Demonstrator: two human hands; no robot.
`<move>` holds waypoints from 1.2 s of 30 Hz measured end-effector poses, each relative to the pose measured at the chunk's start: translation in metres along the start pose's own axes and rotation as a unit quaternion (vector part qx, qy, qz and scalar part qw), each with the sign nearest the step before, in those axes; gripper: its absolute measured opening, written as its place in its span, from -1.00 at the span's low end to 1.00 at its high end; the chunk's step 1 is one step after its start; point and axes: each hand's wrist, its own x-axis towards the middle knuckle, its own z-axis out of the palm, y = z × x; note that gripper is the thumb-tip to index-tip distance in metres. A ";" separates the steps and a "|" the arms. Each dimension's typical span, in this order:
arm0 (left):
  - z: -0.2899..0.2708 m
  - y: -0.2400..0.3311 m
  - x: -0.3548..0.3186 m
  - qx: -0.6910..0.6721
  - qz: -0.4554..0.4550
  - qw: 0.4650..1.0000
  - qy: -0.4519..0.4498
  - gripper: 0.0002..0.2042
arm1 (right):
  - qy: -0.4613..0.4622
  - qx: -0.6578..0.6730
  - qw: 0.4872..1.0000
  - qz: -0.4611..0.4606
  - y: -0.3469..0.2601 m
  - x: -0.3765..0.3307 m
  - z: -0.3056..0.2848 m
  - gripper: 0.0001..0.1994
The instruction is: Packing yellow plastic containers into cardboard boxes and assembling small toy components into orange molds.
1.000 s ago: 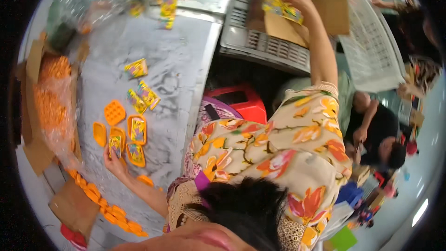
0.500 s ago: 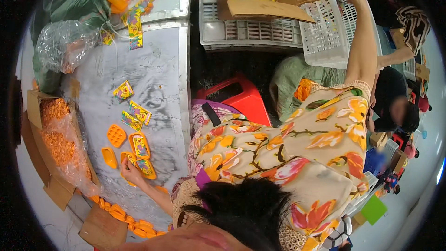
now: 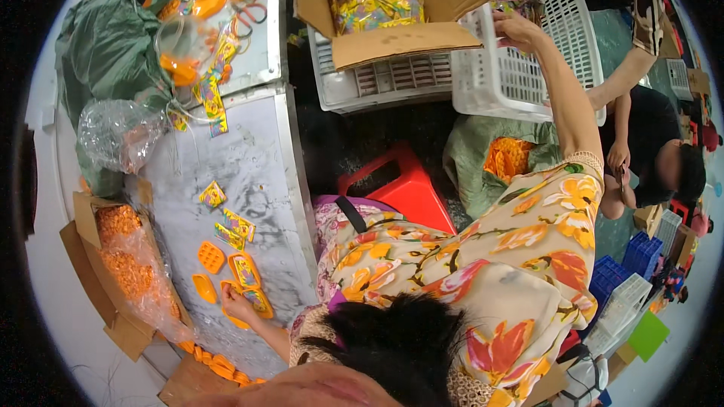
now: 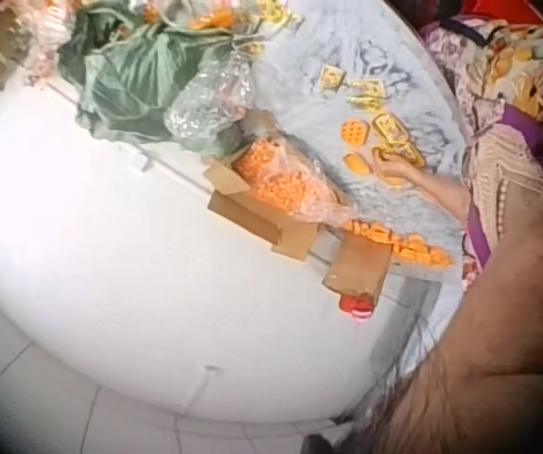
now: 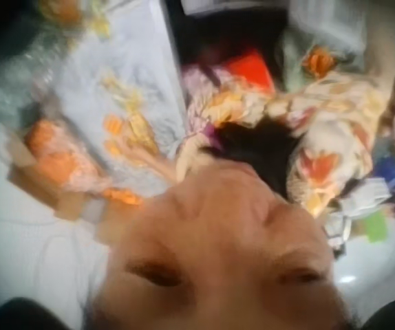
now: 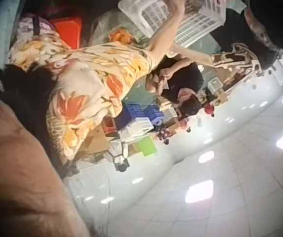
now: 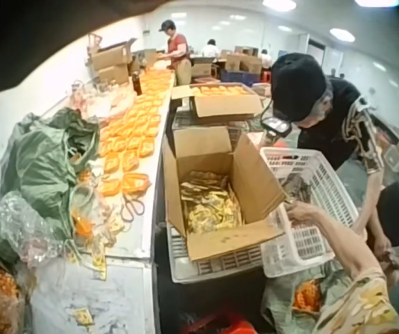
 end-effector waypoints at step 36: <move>-0.094 0.010 -0.029 0.029 -0.133 0.990 -0.035 -0.72 | 0.211 -0.581 0.716 -0.325 0.112 0.206 -0.002 -0.02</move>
